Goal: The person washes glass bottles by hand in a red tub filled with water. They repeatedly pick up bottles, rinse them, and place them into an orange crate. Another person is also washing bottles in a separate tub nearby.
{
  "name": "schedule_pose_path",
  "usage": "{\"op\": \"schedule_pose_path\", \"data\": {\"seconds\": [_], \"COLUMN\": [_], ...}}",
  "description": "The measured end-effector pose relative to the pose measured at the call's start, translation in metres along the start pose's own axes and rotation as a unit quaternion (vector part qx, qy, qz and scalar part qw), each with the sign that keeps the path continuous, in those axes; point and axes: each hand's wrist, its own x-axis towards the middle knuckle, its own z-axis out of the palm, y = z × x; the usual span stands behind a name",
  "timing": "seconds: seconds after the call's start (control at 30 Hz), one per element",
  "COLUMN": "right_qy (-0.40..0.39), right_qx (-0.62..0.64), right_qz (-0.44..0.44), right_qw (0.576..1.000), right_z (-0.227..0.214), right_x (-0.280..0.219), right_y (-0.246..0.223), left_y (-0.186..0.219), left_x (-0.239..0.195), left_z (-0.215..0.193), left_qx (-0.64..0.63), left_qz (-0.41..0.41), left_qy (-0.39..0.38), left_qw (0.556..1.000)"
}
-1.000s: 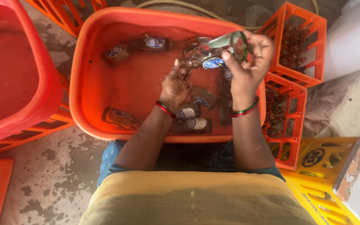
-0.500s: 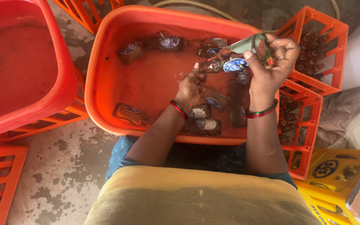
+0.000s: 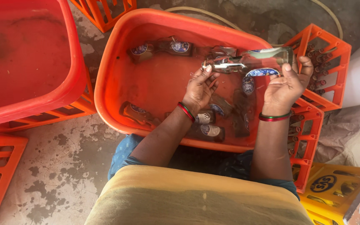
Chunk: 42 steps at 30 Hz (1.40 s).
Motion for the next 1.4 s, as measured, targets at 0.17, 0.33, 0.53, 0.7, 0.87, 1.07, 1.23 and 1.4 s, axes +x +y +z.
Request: {"op": "schedule_pose_path", "data": {"seconds": [0.17,0.33,0.53,0.7,0.87,1.07,1.23,1.4], "right_qy": [-0.053,-0.088,-0.102,-0.121,-0.243,-0.153,-0.01,0.045], "right_qx": [0.061,0.085,0.187,-0.193,-0.603,-0.639,-0.682,-0.623], "right_qz": [-0.01,-0.015,0.094,-0.019,-0.174,-0.15,-0.023,0.063], "right_qw": [0.997,0.992,0.972,0.973,0.739,0.738,0.731,0.779], "right_z": [-0.01,-0.015,-0.016,-0.018,-0.022,-0.086,-0.24,-0.363], "right_x": [0.003,0.003,-0.016,-0.029,-0.053,-0.074,-0.088,-0.118], "right_y": [0.001,0.005,0.017,-0.06,-0.181,-0.248,-0.206,-0.079], "left_y": [0.004,0.017,0.007,-0.03,-0.115,-0.238,-0.227,-0.103], "left_x": [-0.004,-0.02,-0.044,-0.049,-0.046,-0.053,-0.029,-0.009], "left_z": [0.006,0.03,0.098,0.14,0.166,0.205,0.172,0.083], "left_qx": [-0.005,-0.016,0.081,0.24,0.554,0.632,0.721,0.793], "left_qz": [0.014,0.038,0.148,0.22,0.286,0.277,0.245,0.274], "left_qy": [-0.029,-0.091,-0.265,-0.262,-0.265,-0.33,-0.303,-0.156], "left_qw": [0.999,0.995,0.949,0.908,0.736,0.644,0.573,0.521]}}
